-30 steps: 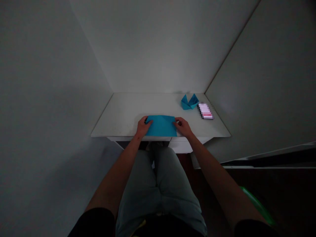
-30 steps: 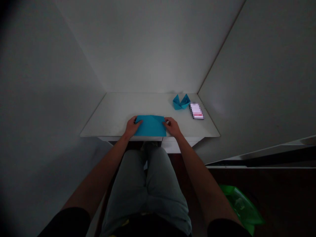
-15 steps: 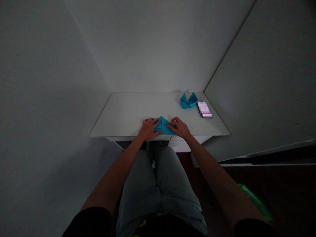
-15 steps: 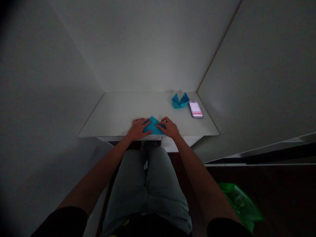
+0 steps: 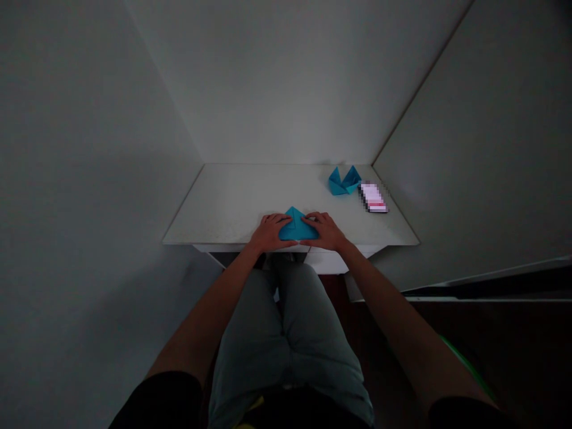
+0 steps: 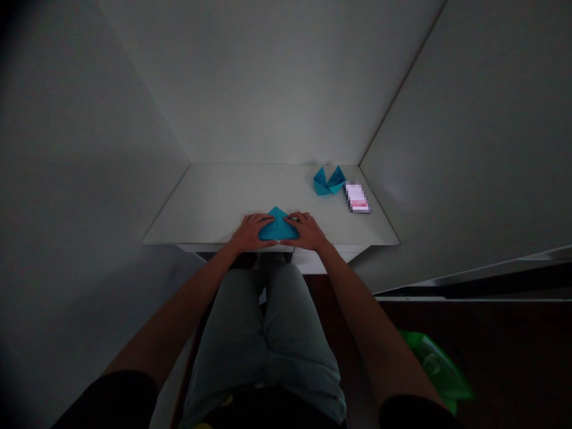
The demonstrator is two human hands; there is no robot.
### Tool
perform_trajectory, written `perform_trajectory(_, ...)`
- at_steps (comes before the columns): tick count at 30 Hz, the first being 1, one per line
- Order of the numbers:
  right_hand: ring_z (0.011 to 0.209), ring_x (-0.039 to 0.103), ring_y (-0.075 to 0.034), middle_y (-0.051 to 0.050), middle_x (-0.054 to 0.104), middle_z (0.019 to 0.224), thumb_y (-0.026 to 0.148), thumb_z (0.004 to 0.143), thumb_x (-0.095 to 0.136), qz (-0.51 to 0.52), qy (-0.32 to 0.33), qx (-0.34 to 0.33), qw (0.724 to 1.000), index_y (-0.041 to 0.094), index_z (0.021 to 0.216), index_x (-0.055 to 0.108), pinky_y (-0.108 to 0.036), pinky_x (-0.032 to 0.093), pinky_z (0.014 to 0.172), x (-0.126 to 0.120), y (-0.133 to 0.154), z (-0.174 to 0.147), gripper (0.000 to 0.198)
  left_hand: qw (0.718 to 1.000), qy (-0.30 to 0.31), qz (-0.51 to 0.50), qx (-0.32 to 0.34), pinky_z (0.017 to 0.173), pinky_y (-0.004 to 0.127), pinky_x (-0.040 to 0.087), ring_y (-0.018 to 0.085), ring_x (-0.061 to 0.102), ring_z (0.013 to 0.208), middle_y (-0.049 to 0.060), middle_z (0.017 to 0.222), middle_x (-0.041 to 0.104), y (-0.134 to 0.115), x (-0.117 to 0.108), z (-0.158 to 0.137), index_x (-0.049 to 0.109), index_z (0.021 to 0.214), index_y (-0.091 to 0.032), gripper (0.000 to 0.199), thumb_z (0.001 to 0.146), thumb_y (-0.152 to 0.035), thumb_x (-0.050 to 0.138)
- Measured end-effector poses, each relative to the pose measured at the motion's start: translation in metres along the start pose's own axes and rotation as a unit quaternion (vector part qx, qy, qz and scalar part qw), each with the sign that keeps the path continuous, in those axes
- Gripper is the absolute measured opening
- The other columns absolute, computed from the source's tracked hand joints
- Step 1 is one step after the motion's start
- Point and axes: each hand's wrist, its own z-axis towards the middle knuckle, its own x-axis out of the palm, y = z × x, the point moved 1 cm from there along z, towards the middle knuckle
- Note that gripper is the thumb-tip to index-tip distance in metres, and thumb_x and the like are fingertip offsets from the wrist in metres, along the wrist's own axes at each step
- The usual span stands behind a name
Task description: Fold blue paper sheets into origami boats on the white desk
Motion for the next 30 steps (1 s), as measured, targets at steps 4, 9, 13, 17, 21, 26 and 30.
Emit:
perform_trajectory(4,0.138,0.054,-0.045,-0.021,0.06,0.155,0.087,0.088,0.071,-0.004,0.005,0.018,1.0,0.025,0.164,0.061,-0.064,0.044,0.12,0.002,-0.001,0.001,0.098,1.0,-0.008,-0.024,-0.003,0.132,0.054,0.03,0.039,0.055,0.151,0.014,0.161,0.063,0.0,0.0,0.001,0.07,0.15,-0.025,0.077,0.085,-0.06,0.088)
perform_trajectory(9,0.139,0.052,-0.045,-0.022,0.054,0.159,0.089,0.092,0.062,-0.036,0.006,0.047,0.998,0.023,0.169,0.052,-0.064,0.045,0.119,0.006,0.0,0.003,0.103,1.0,-0.018,0.018,-0.007,0.129,0.051,0.038,0.033,0.058,0.149,0.011,0.159,0.066,0.004,0.002,0.003,0.07,0.148,-0.026,0.061,0.094,-0.053,0.08)
perform_trajectory(13,0.136,0.054,-0.045,-0.021,0.055,0.156,0.089,0.09,0.065,-0.041,-0.003,0.053,0.998,0.023,0.168,0.054,-0.064,0.047,0.118,0.006,0.0,0.003,0.102,0.999,-0.04,0.013,0.0,0.124,0.051,0.047,0.031,0.068,0.138,0.012,0.145,0.075,0.007,0.004,0.004,0.075,0.139,-0.024,0.049,0.098,-0.049,0.078)
perform_trajectory(17,0.133,0.058,-0.043,-0.019,0.06,0.152,0.084,0.088,0.073,-0.003,-0.02,0.041,0.999,0.027,0.16,0.063,-0.063,0.05,0.116,0.004,-0.002,0.003,0.093,0.997,-0.07,-0.035,-0.002,0.119,0.048,0.053,0.03,0.074,0.129,0.011,0.132,0.081,0.008,0.003,0.005,0.08,0.128,-0.023,0.036,0.102,-0.047,0.075)
perform_trajectory(21,0.132,0.062,-0.039,-0.015,0.069,0.145,0.073,0.096,0.072,0.043,-0.037,0.026,0.998,0.03,0.145,0.075,-0.061,0.051,0.114,0.002,-0.004,0.005,0.065,0.993,-0.084,-0.08,-0.032,0.115,0.044,0.056,0.029,0.077,0.122,0.011,0.128,0.082,0.01,0.003,0.007,0.083,0.122,-0.024,0.032,0.102,-0.047,0.074)
perform_trajectory(26,0.127,0.068,-0.036,-0.012,0.076,0.138,0.065,0.101,0.068,0.095,-0.055,0.034,0.993,0.028,0.136,0.078,-0.058,0.053,0.112,0.001,-0.005,0.007,0.051,0.988,-0.095,-0.097,-0.07,0.115,0.046,0.056,0.03,0.076,0.121,0.01,0.128,0.081,0.016,0.005,0.008,0.081,0.123,-0.024,0.025,0.105,-0.036,0.068)
perform_trajectory(30,0.126,0.07,-0.035,-0.013,0.075,0.14,0.049,0.106,0.061,0.129,-0.077,0.1,0.984,0.025,0.149,0.067,-0.057,0.055,0.112,0.003,-0.01,0.007,0.05,0.984,-0.132,-0.098,-0.063,0.12,0.045,0.053,0.028,0.07,0.131,0.012,0.139,0.073,0.018,0.005,0.007,0.072,0.136,-0.021,0.035,0.102,-0.021,0.065)
